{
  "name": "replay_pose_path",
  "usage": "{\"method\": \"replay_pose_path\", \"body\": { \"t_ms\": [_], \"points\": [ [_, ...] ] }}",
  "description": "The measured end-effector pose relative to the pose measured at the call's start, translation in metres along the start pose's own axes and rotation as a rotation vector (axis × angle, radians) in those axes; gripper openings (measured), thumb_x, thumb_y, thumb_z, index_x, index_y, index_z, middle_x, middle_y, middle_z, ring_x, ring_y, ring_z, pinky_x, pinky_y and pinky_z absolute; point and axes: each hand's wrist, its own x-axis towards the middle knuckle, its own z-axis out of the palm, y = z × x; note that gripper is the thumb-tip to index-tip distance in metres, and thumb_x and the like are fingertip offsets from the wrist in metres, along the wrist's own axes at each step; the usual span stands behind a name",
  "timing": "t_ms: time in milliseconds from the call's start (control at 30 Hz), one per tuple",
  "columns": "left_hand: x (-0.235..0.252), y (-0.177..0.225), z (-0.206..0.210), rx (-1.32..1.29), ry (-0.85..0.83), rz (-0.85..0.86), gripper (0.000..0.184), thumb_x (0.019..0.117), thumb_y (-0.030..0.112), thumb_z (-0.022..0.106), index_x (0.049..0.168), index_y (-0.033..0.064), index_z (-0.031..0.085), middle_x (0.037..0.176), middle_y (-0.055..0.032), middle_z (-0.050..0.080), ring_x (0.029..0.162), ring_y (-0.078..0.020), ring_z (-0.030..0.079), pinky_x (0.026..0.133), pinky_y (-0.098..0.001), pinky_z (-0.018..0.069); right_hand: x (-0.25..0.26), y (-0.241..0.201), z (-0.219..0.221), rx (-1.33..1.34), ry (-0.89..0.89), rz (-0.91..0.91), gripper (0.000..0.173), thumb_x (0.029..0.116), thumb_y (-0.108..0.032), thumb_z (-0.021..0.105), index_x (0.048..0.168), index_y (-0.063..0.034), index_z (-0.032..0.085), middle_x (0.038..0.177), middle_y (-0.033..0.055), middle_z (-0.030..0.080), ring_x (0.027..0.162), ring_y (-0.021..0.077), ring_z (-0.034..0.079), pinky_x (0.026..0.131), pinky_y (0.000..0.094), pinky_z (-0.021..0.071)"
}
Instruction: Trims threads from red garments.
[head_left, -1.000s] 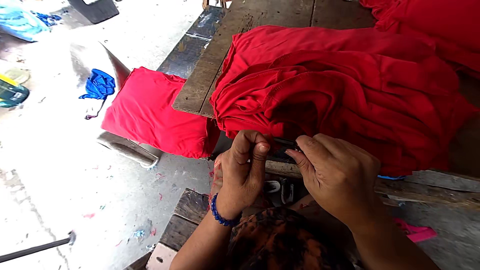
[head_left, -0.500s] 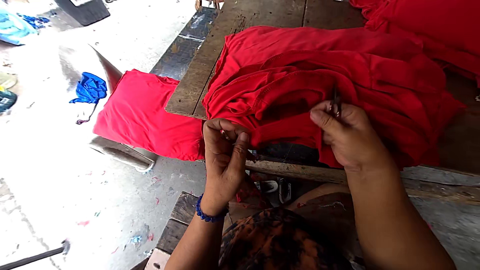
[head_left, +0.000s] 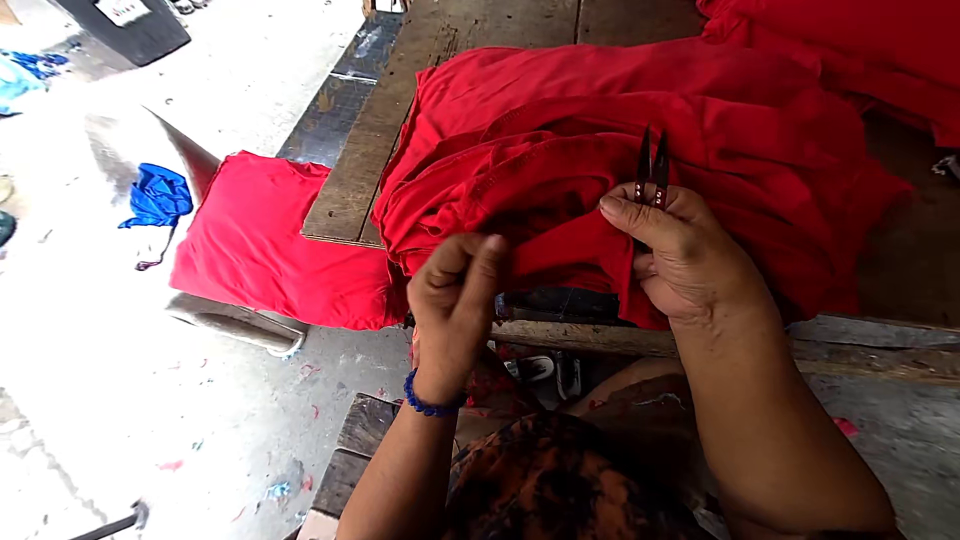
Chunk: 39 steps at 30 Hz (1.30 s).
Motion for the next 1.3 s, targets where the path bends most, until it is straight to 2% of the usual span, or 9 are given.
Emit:
{"method": "replay_pose_path", "body": {
  "t_ms": [200,300,367,533,600,767,900,1067,1300],
  "points": [
    [-0.009,0.000,-0.014,-0.364,0.198,-0.158,0.039,0.1140,0.031,0.023,0.094,0.0184,0.054,0.071,0.0031,0.068,0.061,-0.0089,0.069,0.057,-0.0247,0.0592,0.007,0.002,-0.005,0.120,0.092,0.130,0.027,0.1054,-0.012,0.050,0.084,-0.0171,0.065,0.064,-0.0078,0.061,0.046,-0.0056,0.047,0.040,0.0097,0.0354],
    [-0.017,-0.001,-0.021,-0.362,0.042,-0.074,0.010,0.1069,0.034,0.054,0.109,0.0241,0.054,0.092,0.0054,0.072,0.080,-0.0089,0.072,0.070,-0.0259,0.0620,0.007,0.004,-0.004,0.135,0.090,0.101,0.027,0.1055,-0.010,0.049,0.084,-0.0172,0.065,0.062,-0.0086,0.058,0.043,-0.0063,0.042,0.039,0.0090,0.0327],
    [-0.014,0.005,-0.022,-0.310,-0.030,0.023,0.031,0.0952,0.011,0.073,0.114,0.0228,0.051,0.103,0.0051,0.071,0.091,-0.0091,0.072,0.079,-0.0269,0.0623,0.004,0.007,-0.003,0.093,0.091,-0.020,0.024,0.1056,-0.010,0.050,0.087,-0.0183,0.064,0.064,-0.0110,0.058,0.045,-0.0065,0.043,0.041,0.0087,0.0344],
    [0.055,0.016,-0.018,0.055,-0.017,0.343,0.025,0.0923,-0.002,0.069,0.109,0.0130,0.056,0.104,0.0084,0.073,0.093,-0.0039,0.071,0.082,-0.0258,0.0608,0.017,-0.010,-0.013,-0.456,0.289,-0.669,0.012,0.1017,-0.008,0.058,0.094,-0.0142,0.064,0.082,-0.0166,0.060,0.071,-0.0087,0.055,0.065,0.0112,0.0470],
    [0.099,0.006,-0.008,0.205,-0.014,0.428,0.016,0.0921,-0.001,0.068,0.103,0.0000,0.057,0.094,-0.0006,0.070,0.084,-0.0071,0.069,0.075,-0.0285,0.0597,0.041,-0.019,-0.019,-0.782,0.427,-0.855,0.014,0.1015,-0.009,0.058,0.090,-0.0028,0.063,0.080,-0.0070,0.058,0.071,-0.0058,0.051,0.064,0.0136,0.0426],
    [0.168,-0.027,0.007,0.519,-0.123,0.032,0.018,0.0847,0.015,0.073,0.097,0.0035,0.066,0.084,-0.0021,0.069,0.075,-0.0070,0.065,0.072,-0.0287,0.0546,0.069,-0.031,-0.005,-0.987,0.255,-0.941,0.019,0.1001,-0.009,0.062,0.098,0.0068,0.072,0.091,0.0154,0.066,0.082,0.0104,0.060,0.072,0.0216,0.0475],
    [0.173,-0.036,0.001,0.376,-0.180,-0.160,0.017,0.0839,0.018,0.080,0.088,0.0081,0.068,0.077,0.0031,0.067,0.067,-0.0028,0.062,0.066,-0.0231,0.0534,0.095,-0.002,-0.003,-0.729,-0.184,-0.556,0.012,0.1000,-0.014,0.064,0.097,-0.0031,0.069,0.086,-0.0025,0.068,0.073,-0.0057,0.057,0.068,0.0133,0.0477],
    [0.109,-0.006,-0.013,0.456,-0.056,0.394,0.024,0.0996,0.022,0.067,0.108,-0.0001,0.073,0.115,-0.0162,0.064,0.104,-0.0164,0.064,0.087,-0.0296,0.0553,0.103,0.002,-0.005,-0.608,-0.166,-0.390,0.004,0.0962,-0.007,0.067,0.093,-0.0057,0.070,0.080,-0.0061,0.066,0.068,-0.0053,0.057,0.064,0.0127,0.0471],
    [-0.007,-0.036,-0.006,0.751,-0.235,0.474,0.019,0.0935,0.015,0.075,0.109,0.0047,0.078,0.112,-0.0179,0.067,0.092,-0.0244,0.065,0.076,-0.0341,0.0541,0.102,0.006,-0.005,-0.550,-0.188,-0.422,0.004,0.0959,-0.006,0.067,0.093,-0.0058,0.068,0.080,-0.0043,0.068,0.069,-0.0037,0.058,0.064,0.0137,0.0470]
  ]
}}
